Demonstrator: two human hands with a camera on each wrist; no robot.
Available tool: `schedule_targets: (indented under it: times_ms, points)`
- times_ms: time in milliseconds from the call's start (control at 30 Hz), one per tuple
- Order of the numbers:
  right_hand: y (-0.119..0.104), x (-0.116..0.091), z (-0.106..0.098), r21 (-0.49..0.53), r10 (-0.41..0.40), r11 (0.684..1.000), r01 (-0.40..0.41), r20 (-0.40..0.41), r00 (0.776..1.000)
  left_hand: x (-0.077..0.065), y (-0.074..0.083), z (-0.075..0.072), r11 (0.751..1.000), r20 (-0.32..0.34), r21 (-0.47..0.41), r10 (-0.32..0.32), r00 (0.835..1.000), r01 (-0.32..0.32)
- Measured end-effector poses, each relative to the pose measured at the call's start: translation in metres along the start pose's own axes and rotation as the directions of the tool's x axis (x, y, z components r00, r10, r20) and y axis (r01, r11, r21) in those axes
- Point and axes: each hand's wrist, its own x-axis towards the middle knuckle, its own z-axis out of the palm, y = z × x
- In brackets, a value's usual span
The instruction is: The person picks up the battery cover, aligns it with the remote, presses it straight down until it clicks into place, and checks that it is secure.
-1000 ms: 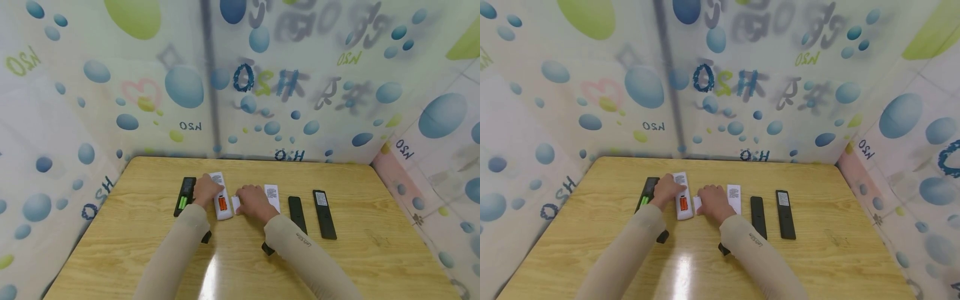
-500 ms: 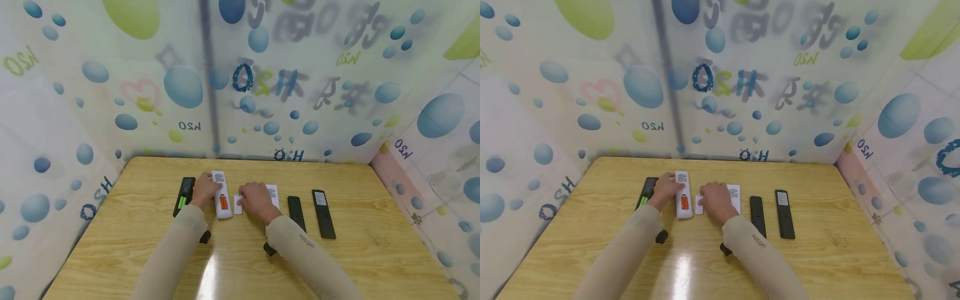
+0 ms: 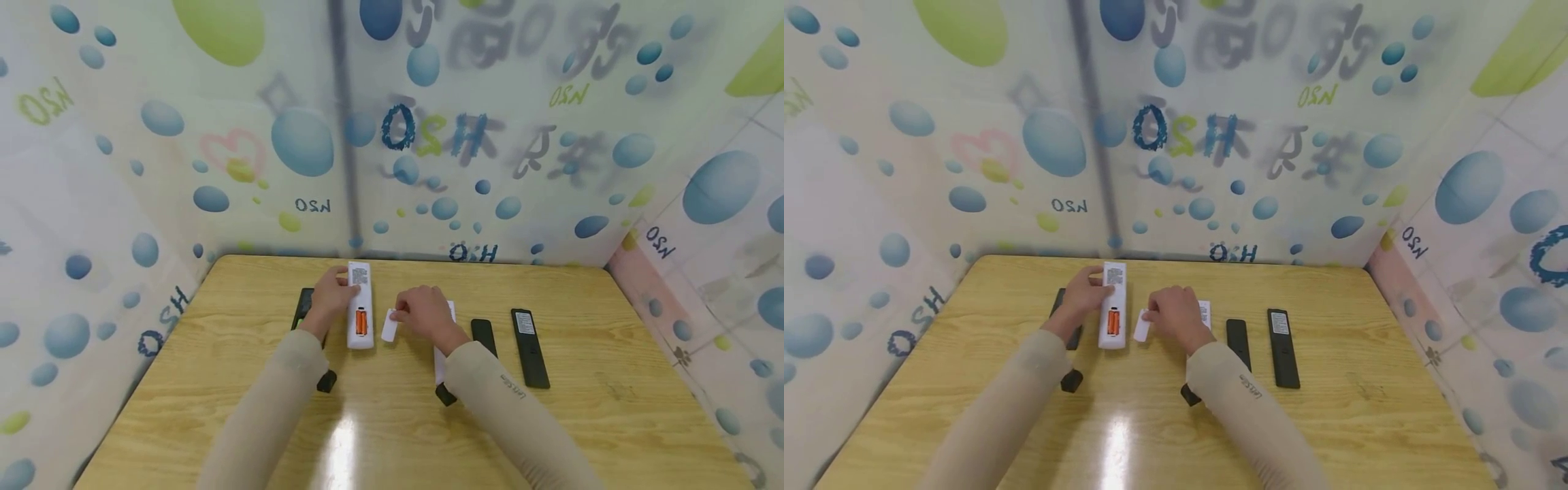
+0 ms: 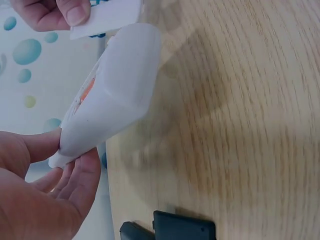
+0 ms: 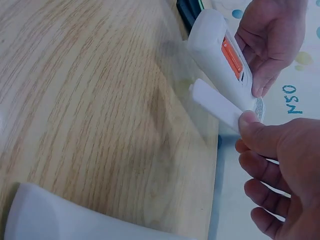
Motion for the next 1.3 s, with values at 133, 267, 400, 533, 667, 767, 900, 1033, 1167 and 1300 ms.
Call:
schedule_targets:
  times_ms: [133, 267, 400, 533, 667, 767, 900, 1033, 1167, 1300]
  points:
    - [0.000, -0.002, -0.003, -0.023, -0.005, 1.000, 0.005, 0.001, 1.000, -0.004, 0.002, -0.002, 0.999, 0.006, -0.039, 0.025, 1.000, -0.025]
    - [0.001, -0.006, -0.007, -0.032, 0.011, 0.999, -0.011, 0.021, 1.000, -0.011, 0.004, 0.000, 0.993, 0.028, -0.110, 0.054, 0.998, -0.050]
    - [0.006, -0.013, -0.014, -0.040, 0.019, 0.999, -0.017, 0.037, 0.999, -0.012, 0.004, 0.011, 0.982, 0.069, -0.183, 0.070, 0.995, -0.056]
    - [0.013, -0.023, -0.022, -0.034, 0.009, 0.999, -0.008, 0.037, 0.999, -0.014, 0.004, 0.025, 0.973, 0.098, -0.222, 0.089, 0.991, -0.065]
    - [0.021, -0.031, -0.029, -0.057, 0.013, 0.998, -0.011, 0.031, 0.999, -0.021, 0.010, 0.038, 0.966, 0.106, -0.247, 0.102, 0.989, -0.073]
    - [0.028, -0.036, -0.033, -0.083, 0.014, 0.996, -0.012, 0.019, 1.000, -0.026, 0.013, 0.046, 0.961, 0.100, -0.266, 0.108, 0.989, -0.078]
    - [0.035, -0.040, -0.035, -0.109, 0.020, 0.994, -0.019, 0.011, 1.000, -0.028, 0.016, 0.055, 0.954, 0.096, -0.290, 0.114, 0.989, -0.082]
    - [0.040, -0.043, -0.038, -0.116, 0.035, 0.993, -0.034, 0.008, 0.999, -0.028, 0.016, 0.062, 0.952, 0.099, -0.294, 0.120, 0.988, -0.086]
    - [0.042, -0.046, -0.038, -0.107, 0.032, 0.994, -0.031, 0.004, 0.999, -0.028, 0.016, 0.066, 0.950, 0.107, -0.300, 0.121, 0.987, -0.084]
    - [0.042, -0.047, -0.036, -0.082, 0.014, 0.997, -0.014, 0.003, 1.000, -0.028, 0.013, 0.070, 0.952, 0.111, -0.294, 0.118, 0.987, -0.081]
